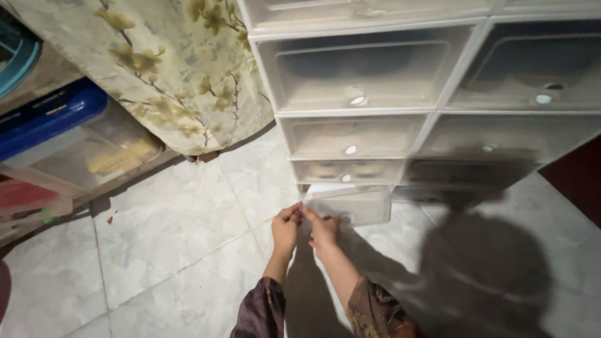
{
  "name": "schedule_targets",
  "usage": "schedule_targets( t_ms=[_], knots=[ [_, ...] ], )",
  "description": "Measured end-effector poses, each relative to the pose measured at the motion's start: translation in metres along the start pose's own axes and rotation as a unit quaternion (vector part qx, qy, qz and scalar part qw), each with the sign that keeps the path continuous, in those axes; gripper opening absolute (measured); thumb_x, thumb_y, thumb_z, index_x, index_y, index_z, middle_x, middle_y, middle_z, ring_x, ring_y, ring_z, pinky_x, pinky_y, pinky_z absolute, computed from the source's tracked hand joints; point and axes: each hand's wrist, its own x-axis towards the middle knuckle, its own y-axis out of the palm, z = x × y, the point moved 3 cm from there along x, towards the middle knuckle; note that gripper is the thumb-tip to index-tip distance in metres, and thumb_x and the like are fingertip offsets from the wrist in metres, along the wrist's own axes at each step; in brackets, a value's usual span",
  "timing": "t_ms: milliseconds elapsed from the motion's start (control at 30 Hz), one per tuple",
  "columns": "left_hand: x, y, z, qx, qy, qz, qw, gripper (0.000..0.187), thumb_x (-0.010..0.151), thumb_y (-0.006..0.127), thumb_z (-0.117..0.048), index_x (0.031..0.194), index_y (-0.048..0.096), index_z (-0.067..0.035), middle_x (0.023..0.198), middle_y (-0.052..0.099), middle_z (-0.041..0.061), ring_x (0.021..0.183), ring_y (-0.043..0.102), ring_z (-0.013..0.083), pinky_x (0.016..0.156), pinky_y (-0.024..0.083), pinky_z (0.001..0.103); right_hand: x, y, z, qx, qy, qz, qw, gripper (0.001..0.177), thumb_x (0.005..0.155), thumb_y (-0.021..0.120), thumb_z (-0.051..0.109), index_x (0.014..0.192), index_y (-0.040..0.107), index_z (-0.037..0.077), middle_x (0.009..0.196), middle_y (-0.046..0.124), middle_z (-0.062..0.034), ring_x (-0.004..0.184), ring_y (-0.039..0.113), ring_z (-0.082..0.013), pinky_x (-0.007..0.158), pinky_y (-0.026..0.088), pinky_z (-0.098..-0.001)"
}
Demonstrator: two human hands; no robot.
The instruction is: The person assembles a modular shoe cabinet by repeatedly picking up transparent plastic drawer fronts from the floor and inserting them into the white frame slots. The person aligns and slides each drawer front into place one at a time, completing the assembly of the cabinet.
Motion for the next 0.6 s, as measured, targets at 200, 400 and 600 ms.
schedule_targets(
  t_ms=[200, 400, 600],
  knots=[
    [0.006, -0.002, -0.017, 0.074, 0.030, 0.009, 0.997, 0.025, 0.094, 0.067, -0.011, 0.114, 0.078, -0.001, 0.084, 0.075, 0.003, 0.073, 0.065, 0.0067, 0.069, 0.053, 0.023, 0.065, 0.011, -0.023, 0.128, 0.067, 0.061, 0.988, 0.095, 0.071, 0.086, 0.050, 0.149, 0.045, 0.013, 0.152, 0.036, -0.0184, 0.136, 0.039, -0.0454, 0.110, 0.033, -0.0712],
    [0.009, -0.003, -0.060, 0.089, -0.028, 0.001, 0.996, 0.037, 0.092, 0.072, -0.012, 0.128, 0.071, -0.004, 0.075, 0.071, 0.013, 0.063, 0.063, 0.0145, 0.061, 0.053, 0.031, 0.125, 0.001, -0.063, 0.272, 0.086, 0.134, 0.949, 0.092, 0.074, 0.085, 0.057, 0.143, 0.052, 0.006, 0.145, 0.050, -0.0212, 0.132, 0.049, -0.0372, 0.109, 0.042, -0.0603],
    [0.020, 0.007, -0.079, 0.207, 0.065, -0.053, 0.975, 0.042, 0.088, 0.074, -0.010, 0.130, 0.071, -0.013, 0.091, 0.076, 0.013, 0.083, 0.076, 0.0218, 0.075, 0.058, 0.033, 0.133, 0.001, -0.080, 0.417, 0.060, 0.144, 0.895, 0.043, 0.087, 0.077, 0.050, 0.113, 0.062, 0.020, 0.109, 0.061, -0.0023, 0.107, 0.061, -0.0213, 0.096, 0.049, -0.0478]
  ],
)
